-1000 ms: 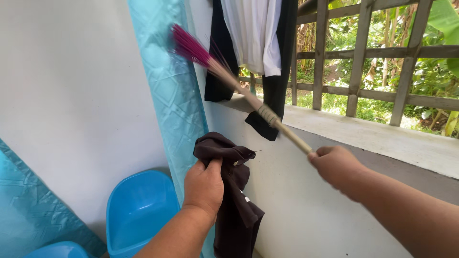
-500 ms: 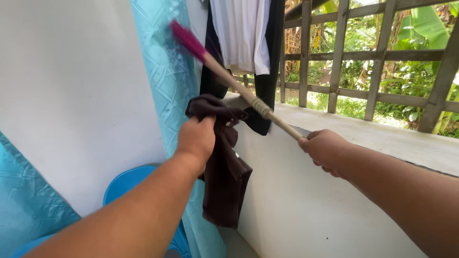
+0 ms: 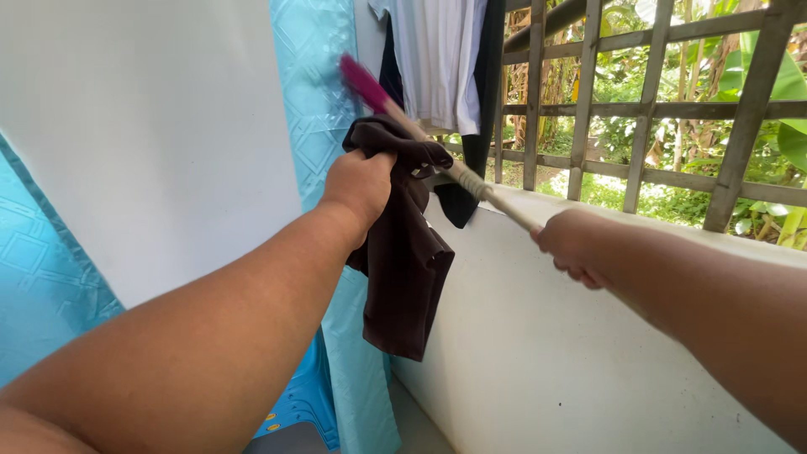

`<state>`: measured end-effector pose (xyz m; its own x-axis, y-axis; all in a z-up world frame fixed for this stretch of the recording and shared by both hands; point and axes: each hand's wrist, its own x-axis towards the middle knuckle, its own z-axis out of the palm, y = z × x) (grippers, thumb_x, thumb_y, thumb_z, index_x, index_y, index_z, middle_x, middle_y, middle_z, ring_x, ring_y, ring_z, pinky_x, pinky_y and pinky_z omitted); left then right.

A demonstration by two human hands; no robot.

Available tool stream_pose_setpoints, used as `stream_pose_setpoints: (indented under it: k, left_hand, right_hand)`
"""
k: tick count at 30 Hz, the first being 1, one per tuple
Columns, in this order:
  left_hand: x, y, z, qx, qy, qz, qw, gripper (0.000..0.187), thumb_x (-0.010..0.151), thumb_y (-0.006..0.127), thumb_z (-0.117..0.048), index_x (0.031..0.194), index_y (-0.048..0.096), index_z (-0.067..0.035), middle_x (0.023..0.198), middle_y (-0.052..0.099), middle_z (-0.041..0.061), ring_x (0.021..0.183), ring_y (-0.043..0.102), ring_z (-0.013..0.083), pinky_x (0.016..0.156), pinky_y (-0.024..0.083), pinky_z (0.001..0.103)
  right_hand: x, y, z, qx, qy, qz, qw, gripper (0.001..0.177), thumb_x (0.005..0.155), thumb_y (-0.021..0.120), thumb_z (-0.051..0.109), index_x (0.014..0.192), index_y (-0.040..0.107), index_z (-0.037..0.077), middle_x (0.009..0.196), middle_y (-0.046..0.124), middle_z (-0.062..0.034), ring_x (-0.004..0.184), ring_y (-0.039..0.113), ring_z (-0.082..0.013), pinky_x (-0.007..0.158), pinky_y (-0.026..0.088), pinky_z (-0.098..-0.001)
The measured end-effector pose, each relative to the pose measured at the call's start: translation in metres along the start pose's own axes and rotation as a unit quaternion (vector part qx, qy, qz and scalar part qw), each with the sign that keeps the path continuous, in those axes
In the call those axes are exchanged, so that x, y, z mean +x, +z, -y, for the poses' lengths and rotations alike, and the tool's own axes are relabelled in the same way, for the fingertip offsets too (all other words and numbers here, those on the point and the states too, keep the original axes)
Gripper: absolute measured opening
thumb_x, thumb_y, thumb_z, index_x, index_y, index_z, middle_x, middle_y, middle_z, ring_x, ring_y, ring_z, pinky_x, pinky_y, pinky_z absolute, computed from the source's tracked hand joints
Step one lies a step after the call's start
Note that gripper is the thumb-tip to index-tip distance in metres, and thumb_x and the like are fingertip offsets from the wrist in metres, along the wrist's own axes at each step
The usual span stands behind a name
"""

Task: The person uses a dark cloth to wipe the bristles and handle of a traditional straw broom. They repeatedly rub the cloth along the broom's bristles and wooden shaft while holding it upright near a window.

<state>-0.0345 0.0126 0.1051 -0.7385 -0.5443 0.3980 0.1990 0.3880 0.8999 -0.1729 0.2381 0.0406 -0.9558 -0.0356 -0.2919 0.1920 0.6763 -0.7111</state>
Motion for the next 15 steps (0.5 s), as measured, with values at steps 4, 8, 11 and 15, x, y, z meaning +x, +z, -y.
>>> stream_pose_setpoints:
  k: [4, 8, 11, 15]
  left_hand:
    - [-0.019, -0.006, 0.004, -0.013, -0.013, -0.014, 1.000, 0.044, 0.088, 0.059, -0.036, 0.114, 0.072, -0.004, 0.108, 0.075, 0.014, 0.097, 0.070, 0.0282, 0.084, 0.054, 0.040]
    - [-0.038, -0.015, 0.010, -0.031, -0.028, -0.044, 0.998, 0.044, 0.089, 0.059, -0.036, 0.115, 0.071, -0.002, 0.107, 0.074, 0.014, 0.097, 0.069, 0.0269, 0.085, 0.052, 0.039]
    - [-0.052, -0.025, 0.014, -0.052, -0.081, -0.031, 0.995, 0.044, 0.091, 0.057, -0.035, 0.115, 0.072, -0.002, 0.105, 0.073, 0.014, 0.094, 0.069, 0.0274, 0.082, 0.054, 0.040]
    - [-0.060, -0.032, 0.017, -0.046, -0.085, -0.039, 0.995, 0.044, 0.091, 0.058, -0.035, 0.115, 0.072, -0.001, 0.104, 0.073, 0.014, 0.092, 0.067, 0.0266, 0.082, 0.053, 0.040]
  right_hand:
    - [-0.013, 0.000, -0.010, 0.022, -0.012, 0.068, 0.997, 0.032, 0.106, 0.051, 0.047, 0.108, 0.061, 0.016, 0.062, 0.037, 0.0010, 0.048, 0.027, -0.0109, 0.046, 0.023, -0.0297]
    - [-0.020, -0.013, -0.015, 0.043, -0.067, 0.051, 0.996, 0.035, 0.106, 0.052, 0.046, 0.109, 0.062, 0.013, 0.063, 0.038, 0.0008, 0.048, 0.026, -0.0108, 0.045, 0.021, -0.0307]
    - [-0.025, -0.014, -0.025, -0.015, -0.077, 0.014, 0.997, 0.038, 0.106, 0.049, 0.047, 0.109, 0.061, 0.011, 0.063, 0.040, -0.0016, 0.047, 0.030, -0.0140, 0.045, 0.024, -0.0346]
    - [-0.038, 0.000, -0.036, -0.023, -0.038, 0.022, 0.999, 0.038, 0.107, 0.050, 0.045, 0.110, 0.063, 0.010, 0.063, 0.039, -0.0011, 0.048, 0.030, -0.0135, 0.045, 0.025, -0.0332]
